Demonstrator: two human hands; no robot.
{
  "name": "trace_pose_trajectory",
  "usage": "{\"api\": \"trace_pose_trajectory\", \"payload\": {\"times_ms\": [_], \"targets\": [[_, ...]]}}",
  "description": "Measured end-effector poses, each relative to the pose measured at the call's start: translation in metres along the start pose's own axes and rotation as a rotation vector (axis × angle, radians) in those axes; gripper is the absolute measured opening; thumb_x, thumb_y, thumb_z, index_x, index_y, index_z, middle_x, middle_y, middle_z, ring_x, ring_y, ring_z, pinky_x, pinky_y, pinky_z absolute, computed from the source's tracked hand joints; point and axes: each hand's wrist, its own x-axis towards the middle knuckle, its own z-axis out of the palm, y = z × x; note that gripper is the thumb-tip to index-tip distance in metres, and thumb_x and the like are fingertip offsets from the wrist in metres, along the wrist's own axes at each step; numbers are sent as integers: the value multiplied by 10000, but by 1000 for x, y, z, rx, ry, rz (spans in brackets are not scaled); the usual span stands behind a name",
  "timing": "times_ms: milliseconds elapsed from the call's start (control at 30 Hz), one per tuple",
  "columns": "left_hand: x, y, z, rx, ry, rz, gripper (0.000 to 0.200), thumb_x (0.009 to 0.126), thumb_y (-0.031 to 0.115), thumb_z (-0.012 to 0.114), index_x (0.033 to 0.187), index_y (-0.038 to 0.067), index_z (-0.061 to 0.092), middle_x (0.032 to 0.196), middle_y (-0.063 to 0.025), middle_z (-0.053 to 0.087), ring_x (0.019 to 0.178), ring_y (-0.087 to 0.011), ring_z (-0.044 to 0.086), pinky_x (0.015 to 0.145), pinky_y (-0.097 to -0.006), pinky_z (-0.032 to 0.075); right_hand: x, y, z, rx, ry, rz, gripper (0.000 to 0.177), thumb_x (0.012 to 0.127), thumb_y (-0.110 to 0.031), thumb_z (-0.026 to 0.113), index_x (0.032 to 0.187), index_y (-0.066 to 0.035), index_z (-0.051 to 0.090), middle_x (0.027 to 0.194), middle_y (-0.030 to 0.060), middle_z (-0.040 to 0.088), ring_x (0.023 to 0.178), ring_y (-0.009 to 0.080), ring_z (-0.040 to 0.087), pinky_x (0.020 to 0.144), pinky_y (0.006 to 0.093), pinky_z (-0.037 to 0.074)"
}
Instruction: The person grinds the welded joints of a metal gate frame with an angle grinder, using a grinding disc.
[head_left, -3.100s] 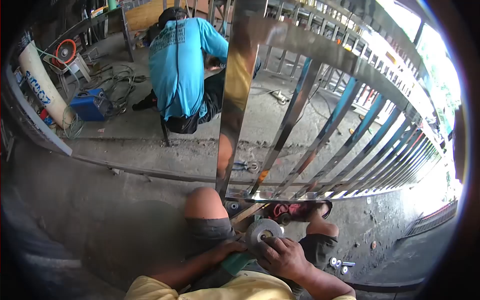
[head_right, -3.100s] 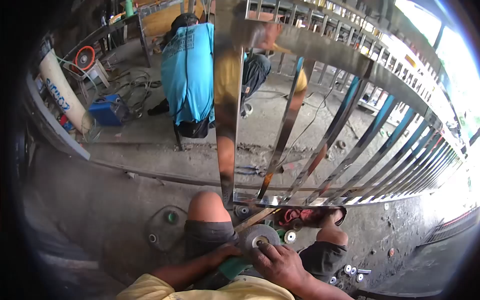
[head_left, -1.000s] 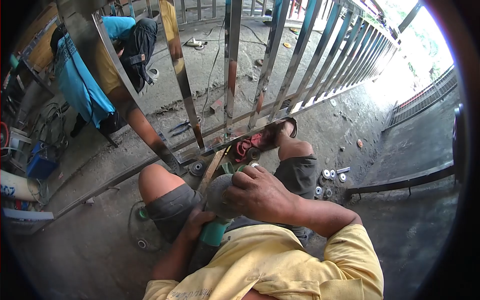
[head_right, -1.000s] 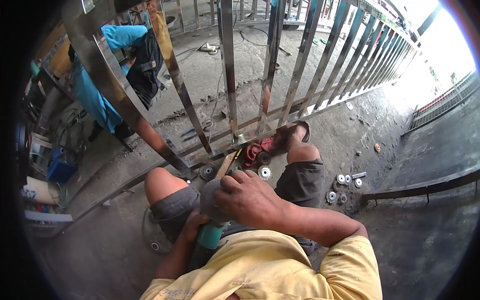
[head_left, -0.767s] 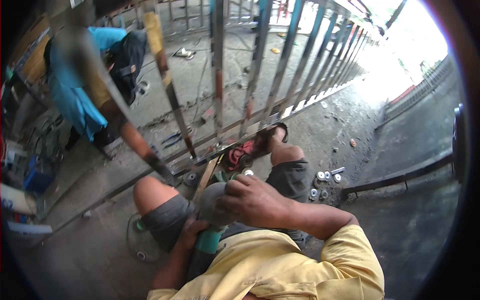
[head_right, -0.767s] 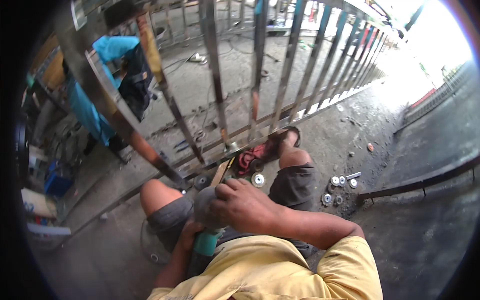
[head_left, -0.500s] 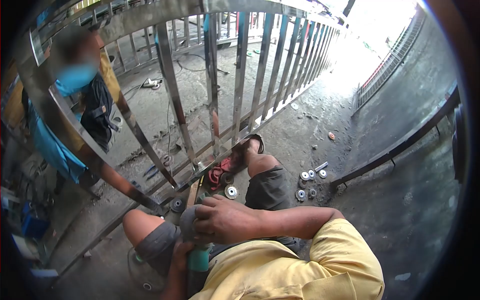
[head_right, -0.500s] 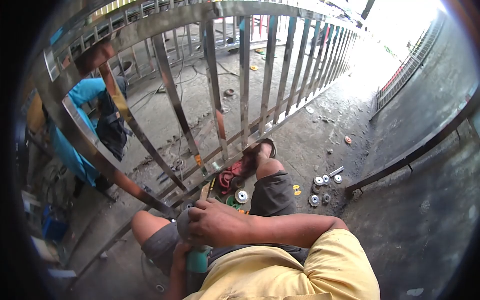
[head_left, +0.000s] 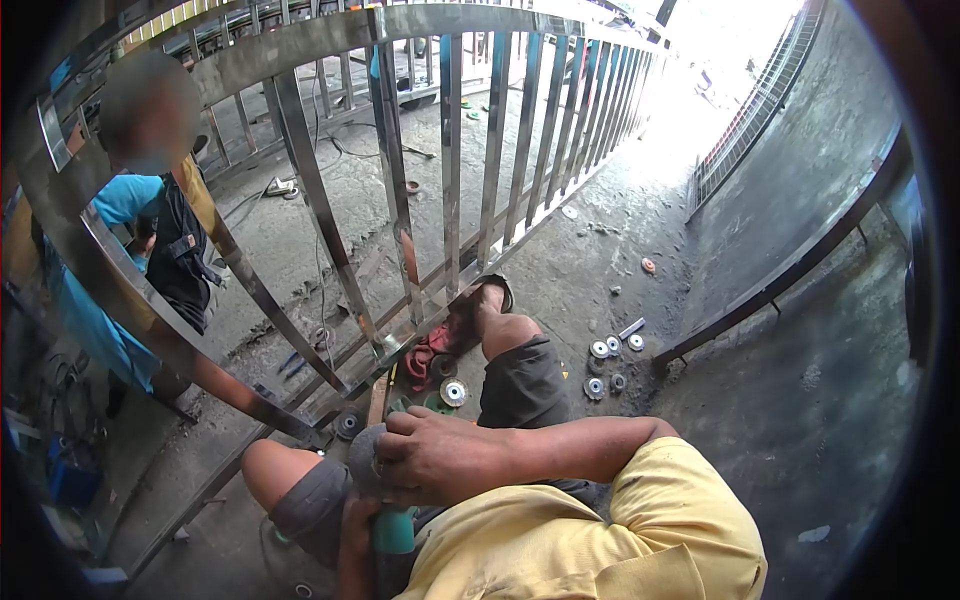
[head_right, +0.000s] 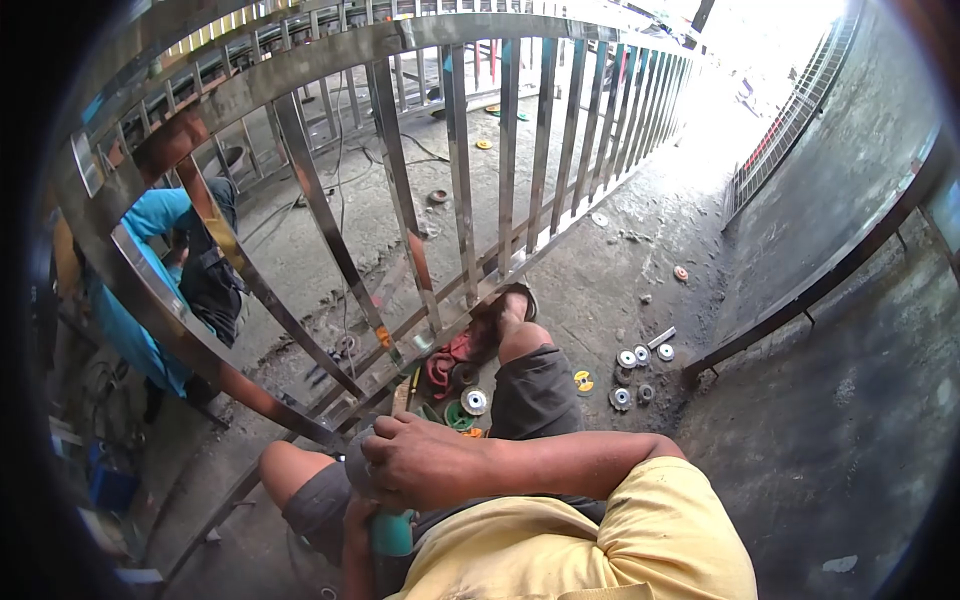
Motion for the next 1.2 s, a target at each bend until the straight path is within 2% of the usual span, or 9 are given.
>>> {"api": "trace_pose_trajectory", "payload": {"times_ms": [267,367,467,600,733,867,1000,1133,1200], "targets": [[0,-2,-3,24,-12,19,704,778,346,690,1329,-54,514,1131,-152,662,940,-234,698,806,-347,576,-8,2,-7,-72,-92,90,170,870,-325,678,888,-166,736,1000,53,566,954,245,507,794,383,442],[3,-6,-7,81,13,26,706,778,345,684,1336,-51,510,1156,-147,656,981,-231,688,843,-353,564,-8,-5,-2,-29,-104,-29,166,857,-315,674,897,-166,735,1008,55,572,962,245,512,799,379,443],[2,-6,-12,93,49,-13,707,779,340,682,1341,-51,506,1188,-144,647,1023,-230,676,873,-355,552,3,-1,0,-88,-78,4,171,850,-305,670,926,-166,732,1014,56,572,970,246,515,801,380,442],[0,-7,-12,-1,-33,-17,710,775,302,698,1362,-43,494,1223,-149,632,1061,-240,664,891,-357,548,4,3,-11,-136,-136,102,175,858,-300,666,963,-176,731,992,54,590,983,249,528,795,393,442],[0,-4,-7,13,-10,-16,766,767,267,729,1415,-27,447,1242,-161,623,1076,-251,658,903,-362,552,-7,-9,-5,-126,-296,87,142,809,-274,677,880,-161,727,1014,56,608,983,258,550,803,396,459],[1,-2,-7,23,-3,-47,771,768,264,730,1421,-25,440,1242,-161,623,1075,-252,659,903,-363,553,1,-9,7,-71,-128,-22,135,793,-256,679,867,-153,723,1001,70,599,949,266,564,791,392,477],[-1,0,-7,31,0,-57,777,769,261,731,1427,-23,432,1242,-162,623,1074,-253,659,904,-363,553,8,8,2,-77,-49,52,134,761,-246,689,790,-119,719,938,65,620,926,271,568,756,395,476],[-1,1,-7,30,10,-57,782,771,258,733,1433,-21,425,1242,-163,623,1073,-254,659,904,-363,553,-5,-8,-11,-117,-301,118,131,845,-272,660,896,-163,711,944,54,614,947,262,572,756,376,492],[-2,0,-7,32,15,-58,785,771,257,733,1436,-20,421,1242,-163,623,1072,-254,660,905,-364,554,-10,-8,0,-42,-200,46,149,882,-283,642,957,-176,714,964,55,629,951,252,587,766,377,504]]}}
